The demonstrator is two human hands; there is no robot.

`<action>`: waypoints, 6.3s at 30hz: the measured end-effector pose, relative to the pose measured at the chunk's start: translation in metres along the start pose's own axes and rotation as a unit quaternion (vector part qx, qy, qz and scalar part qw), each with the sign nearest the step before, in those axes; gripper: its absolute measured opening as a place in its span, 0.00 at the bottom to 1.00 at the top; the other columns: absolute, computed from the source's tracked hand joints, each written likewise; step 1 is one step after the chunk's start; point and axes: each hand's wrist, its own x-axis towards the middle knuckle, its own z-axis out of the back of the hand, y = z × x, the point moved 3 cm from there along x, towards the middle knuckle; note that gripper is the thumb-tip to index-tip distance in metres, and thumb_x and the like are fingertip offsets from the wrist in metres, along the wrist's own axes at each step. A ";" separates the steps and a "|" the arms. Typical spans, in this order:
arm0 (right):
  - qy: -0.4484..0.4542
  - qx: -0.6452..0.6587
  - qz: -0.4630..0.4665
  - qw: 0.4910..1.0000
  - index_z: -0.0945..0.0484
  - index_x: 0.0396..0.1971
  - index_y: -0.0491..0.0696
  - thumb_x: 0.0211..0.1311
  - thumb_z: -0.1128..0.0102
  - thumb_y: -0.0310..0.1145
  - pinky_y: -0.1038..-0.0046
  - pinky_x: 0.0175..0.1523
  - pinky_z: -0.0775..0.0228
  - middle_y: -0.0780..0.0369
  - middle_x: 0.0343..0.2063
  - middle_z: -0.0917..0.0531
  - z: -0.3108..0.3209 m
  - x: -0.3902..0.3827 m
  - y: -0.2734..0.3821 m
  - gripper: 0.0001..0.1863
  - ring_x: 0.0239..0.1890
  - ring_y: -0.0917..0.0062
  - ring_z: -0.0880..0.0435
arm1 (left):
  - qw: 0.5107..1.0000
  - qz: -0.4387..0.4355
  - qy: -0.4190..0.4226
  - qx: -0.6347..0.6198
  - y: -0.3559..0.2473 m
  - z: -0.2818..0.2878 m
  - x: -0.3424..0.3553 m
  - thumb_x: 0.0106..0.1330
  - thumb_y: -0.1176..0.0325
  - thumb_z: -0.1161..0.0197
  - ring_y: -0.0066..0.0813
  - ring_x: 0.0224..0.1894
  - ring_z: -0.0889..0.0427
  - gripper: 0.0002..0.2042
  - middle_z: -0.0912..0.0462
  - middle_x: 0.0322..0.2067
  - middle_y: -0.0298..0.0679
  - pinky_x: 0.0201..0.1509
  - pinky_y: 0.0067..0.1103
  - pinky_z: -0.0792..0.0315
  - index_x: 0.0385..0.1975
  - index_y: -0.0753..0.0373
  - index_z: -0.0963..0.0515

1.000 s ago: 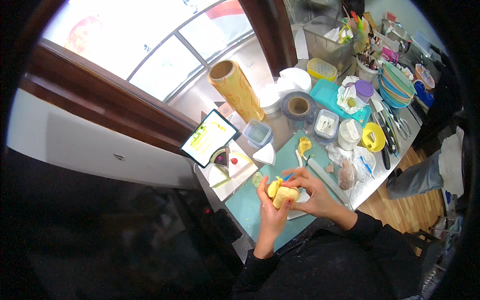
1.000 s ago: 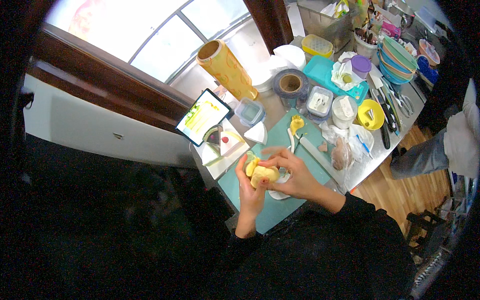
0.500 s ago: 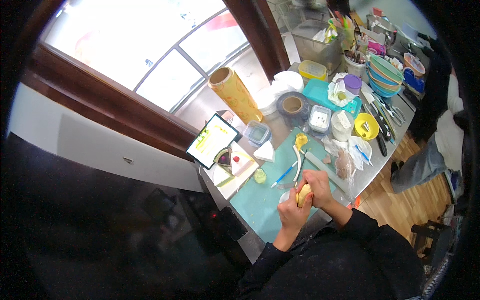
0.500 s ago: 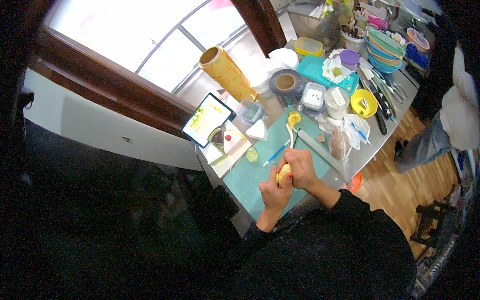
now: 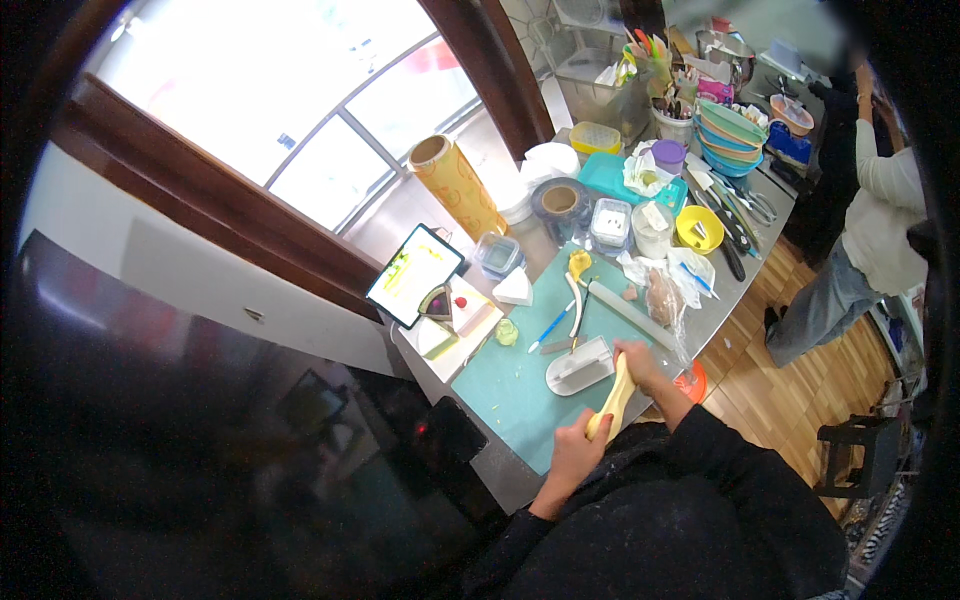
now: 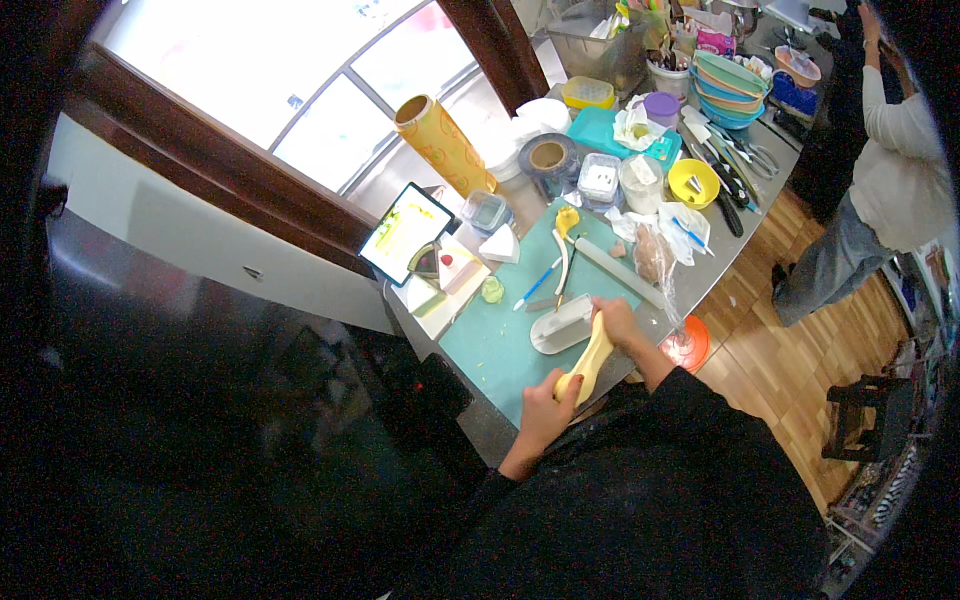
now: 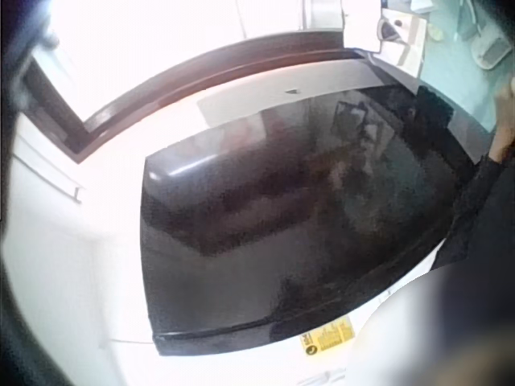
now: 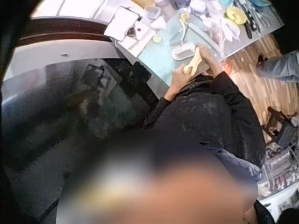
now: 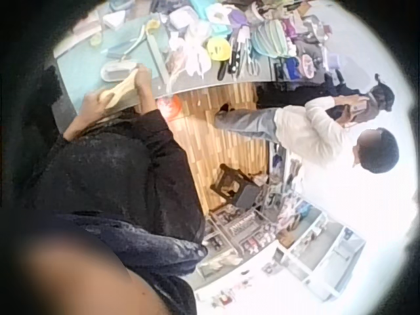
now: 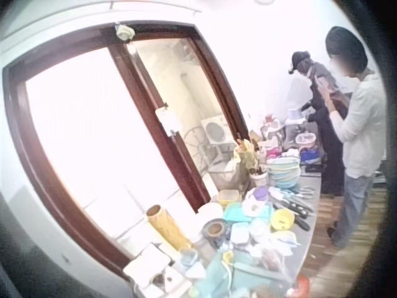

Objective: The person kneads and shapes a yellow dough-like material on a cutting board, repeatedly rolling and folding it. They briefly retrieve a wrapped item from a container on the floor, then return to shaping the dough while referencing a tablet on the table.

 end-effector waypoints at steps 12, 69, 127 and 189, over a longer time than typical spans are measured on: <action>-0.080 -0.138 0.362 0.918 0.27 0.39 0.45 0.55 0.49 0.32 0.73 0.32 0.31 0.58 0.33 0.23 -0.013 -0.087 0.126 0.12 0.23 0.72 0.24 | 0.913 -0.030 -0.060 -0.401 -0.029 0.004 0.050 0.68 0.61 0.54 0.29 0.31 0.21 0.16 0.24 0.34 0.43 0.30 0.20 0.27 0.45 0.68 0.39; -0.294 -0.110 0.103 0.944 0.25 0.16 0.39 0.61 0.51 0.40 0.70 0.22 0.36 0.54 0.10 0.27 0.024 -0.175 0.039 0.21 0.14 0.66 0.25 | 0.849 0.203 0.090 -0.479 0.024 -0.099 0.062 0.62 0.39 0.69 0.27 0.09 0.42 0.31 0.40 0.06 0.33 0.14 0.21 0.45 0.05 0.56 0.40; -0.562 -0.061 0.080 0.821 0.25 0.28 0.41 0.62 0.55 0.43 0.61 0.31 0.34 0.50 0.16 0.25 0.328 -0.444 -0.041 0.19 0.21 0.59 0.24 | 0.789 0.364 0.306 -0.389 -0.173 -0.423 -0.095 0.62 0.36 0.70 0.38 0.40 0.25 0.35 0.25 0.35 0.45 0.44 0.35 0.31 0.37 0.68 0.30; -0.171 -0.001 0.161 0.972 0.25 0.33 0.40 0.68 0.66 0.47 0.77 0.32 0.34 0.64 0.21 0.23 0.068 -0.243 0.045 0.25 0.25 0.81 0.27 | 0.981 -0.093 0.062 -0.159 -0.110 -0.035 -0.036 0.64 0.61 0.47 0.29 0.23 0.26 0.16 0.25 0.20 0.43 0.27 0.25 0.33 0.34 0.72 0.29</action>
